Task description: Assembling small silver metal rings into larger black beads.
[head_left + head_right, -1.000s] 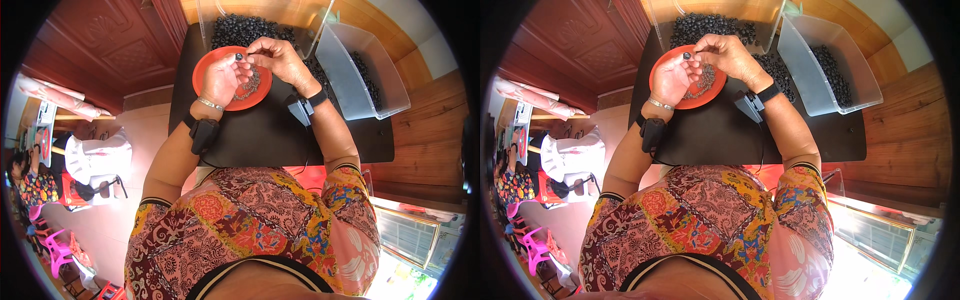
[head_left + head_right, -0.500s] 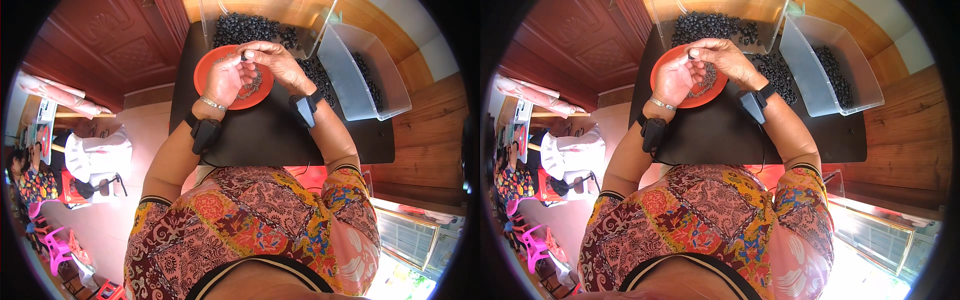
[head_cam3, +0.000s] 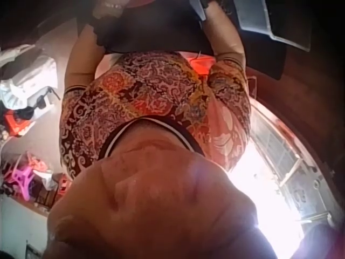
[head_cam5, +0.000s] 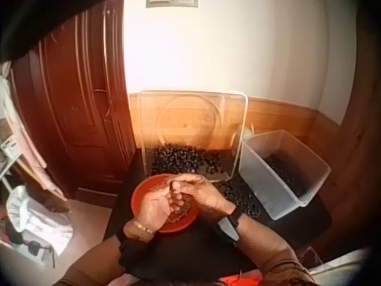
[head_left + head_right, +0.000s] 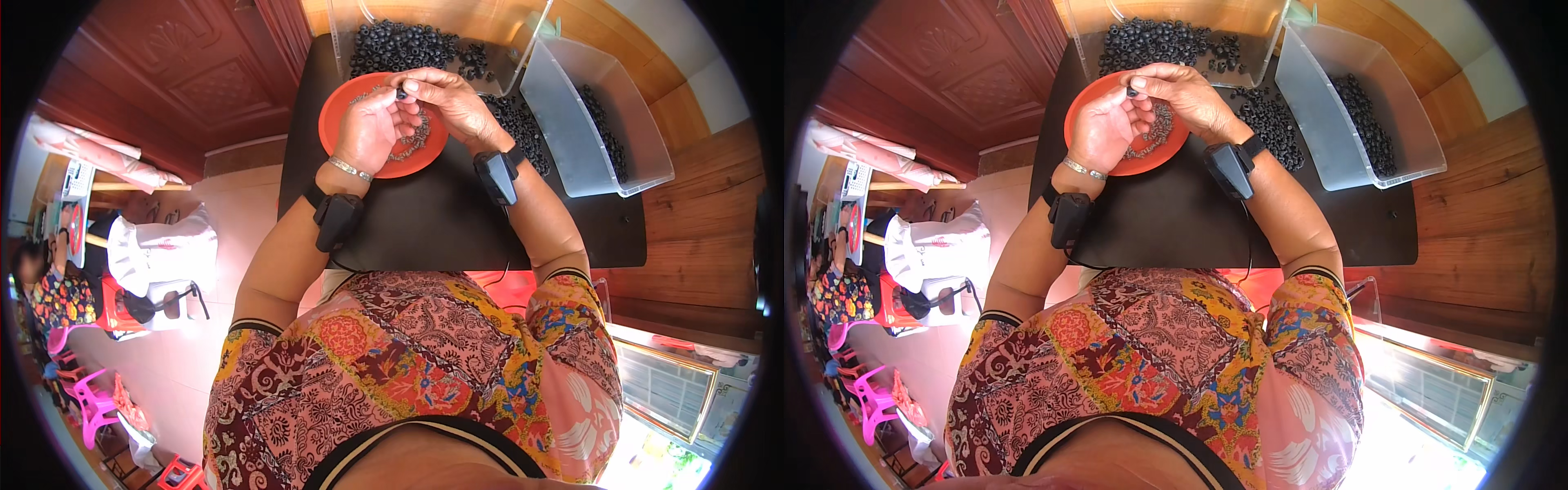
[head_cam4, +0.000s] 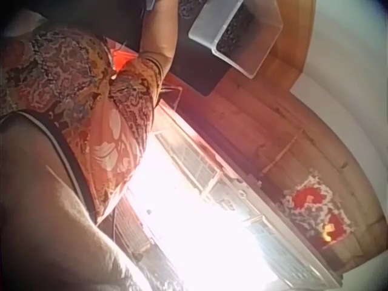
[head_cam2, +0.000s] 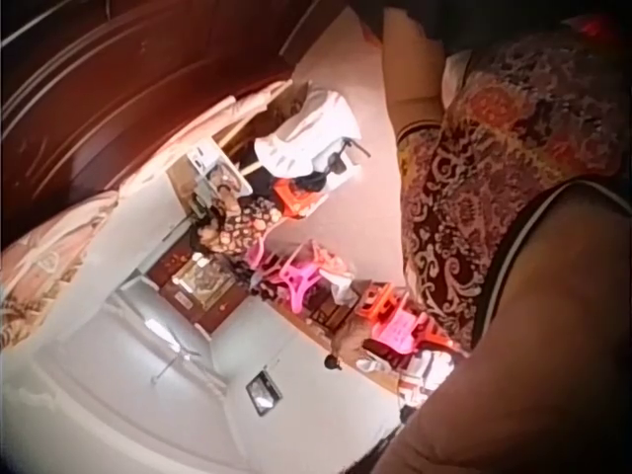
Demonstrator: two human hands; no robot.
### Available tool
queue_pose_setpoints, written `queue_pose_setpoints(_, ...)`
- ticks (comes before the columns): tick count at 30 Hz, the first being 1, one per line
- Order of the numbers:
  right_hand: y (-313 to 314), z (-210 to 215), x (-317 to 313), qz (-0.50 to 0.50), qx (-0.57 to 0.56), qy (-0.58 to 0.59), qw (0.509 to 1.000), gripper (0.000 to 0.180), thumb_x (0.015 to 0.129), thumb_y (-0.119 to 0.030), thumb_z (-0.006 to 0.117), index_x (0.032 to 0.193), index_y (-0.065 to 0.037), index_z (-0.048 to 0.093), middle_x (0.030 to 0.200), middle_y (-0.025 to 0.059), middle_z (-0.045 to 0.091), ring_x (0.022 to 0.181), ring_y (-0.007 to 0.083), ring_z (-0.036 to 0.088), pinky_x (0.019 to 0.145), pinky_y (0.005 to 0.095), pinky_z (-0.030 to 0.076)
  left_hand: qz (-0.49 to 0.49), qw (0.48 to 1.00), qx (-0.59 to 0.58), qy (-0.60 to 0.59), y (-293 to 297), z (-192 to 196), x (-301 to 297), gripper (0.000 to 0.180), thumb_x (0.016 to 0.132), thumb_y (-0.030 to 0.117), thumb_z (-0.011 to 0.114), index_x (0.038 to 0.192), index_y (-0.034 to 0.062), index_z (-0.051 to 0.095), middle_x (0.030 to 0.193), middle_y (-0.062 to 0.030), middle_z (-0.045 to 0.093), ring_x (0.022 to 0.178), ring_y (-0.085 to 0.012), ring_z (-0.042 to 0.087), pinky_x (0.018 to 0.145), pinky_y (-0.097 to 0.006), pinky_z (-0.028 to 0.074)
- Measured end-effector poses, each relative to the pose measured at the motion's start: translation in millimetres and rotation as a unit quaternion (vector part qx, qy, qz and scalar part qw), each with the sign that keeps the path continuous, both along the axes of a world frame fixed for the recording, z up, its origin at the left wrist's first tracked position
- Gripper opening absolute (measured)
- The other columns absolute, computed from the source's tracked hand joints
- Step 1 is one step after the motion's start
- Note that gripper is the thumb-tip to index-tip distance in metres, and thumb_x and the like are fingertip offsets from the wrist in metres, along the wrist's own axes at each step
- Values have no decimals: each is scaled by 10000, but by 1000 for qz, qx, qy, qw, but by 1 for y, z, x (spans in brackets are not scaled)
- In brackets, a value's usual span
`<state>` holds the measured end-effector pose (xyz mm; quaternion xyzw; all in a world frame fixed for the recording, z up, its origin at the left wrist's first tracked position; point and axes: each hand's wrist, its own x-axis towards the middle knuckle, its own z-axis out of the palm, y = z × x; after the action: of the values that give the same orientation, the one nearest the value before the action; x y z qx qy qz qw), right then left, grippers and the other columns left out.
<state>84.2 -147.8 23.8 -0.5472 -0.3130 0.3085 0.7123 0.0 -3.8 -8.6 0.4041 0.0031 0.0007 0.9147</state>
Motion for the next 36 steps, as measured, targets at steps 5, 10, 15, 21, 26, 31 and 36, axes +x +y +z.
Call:
queue_pose_setpoints(5, -1, 0, 1, 10, -9, -6, 1000, 264, 900, -183, 618, 1092, -2, 640, 1072, 83, 650, 992, 160, 591, 923, 308, 459, 4, 1000, -2, 2, -1, 0, 0, 235, 894, 272, 504, 922, 51, 578, 845, -62, 625, 764, -187, 605, 701, -302, 449)
queue_pose_setpoints(10, -2, 0, 2, 28, 36, 17, 999, 237, 892, -140, 622, 1093, -14, 633, 1083, 78, 644, 973, 154, 590, 915, 308, 463, 32, 999, 23, -2, -3, 2, -1, 222, 889, 260, 509, 912, 52, 583, 826, -59, 626, 744, -181, 605, 685, -291, 448)
queue_pose_setpoints(15, -4, 2, 6, 21, 3, -30, 999, 211, 884, -114, 628, 1070, -17, 645, 1039, 67, 655, 948, 141, 593, 906, 300, 465, 40, 999, 25, 6, -3, 1, -1, 217, 886, 256, 513, 906, 54, 588, 814, -60, 630, 728, -180, 604, 677, -290, 448)
queue_pose_setpoints(21, -5, 3, 8, 12, -9, -76, 997, 194, 884, -107, 627, 1055, -22, 662, 990, 54, 668, 926, 129, 598, 892, 292, 469, 32, 999, 26, 10, -1, 0, 0, 219, 886, 259, 512, 903, 56, 591, 813, -63, 633, 729, -180, 606, 674, -292, 451)
queue_pose_setpoints(26, -6, 1, 11, 9, -2, -85, 996, 187, 880, -111, 634, 1041, -24, 669, 976, 48, 672, 916, 124, 599, 876, 283, 472, 29, 999, 33, 15, -2, 1, 0, 222, 888, 262, 510, 907, 55, 588, 808, -62, 632, 729, -181, 605, 672, -292, 450)
queue_pose_setpoints(31, -6, 4, 8, 13, -24, -99, 995, 181, 891, -129, 626, 1032, -23, 669, 961, 36, 671, 890, 106, 594, 859, 271, 470, 25, 999, 36, 14, -1, 2, -2, 224, 898, 260, 498, 921, 54, 585, 815, -57, 626, 742, -179, 602, 681, -294, 450)
queue_pose_setpoints(36, -5, 8, 3, 11, -21, -108, 994, 170, 901, -135, 617, 1024, -26, 662, 935, 19, 663, 866, 93, 587, 835, 261, 472, 16, 999, 34, 1, 0, -1, 0, 224, 906, 255, 484, 925, 53, 580, 828, -54, 617, 754, -183, 597, 690, -299, 448)
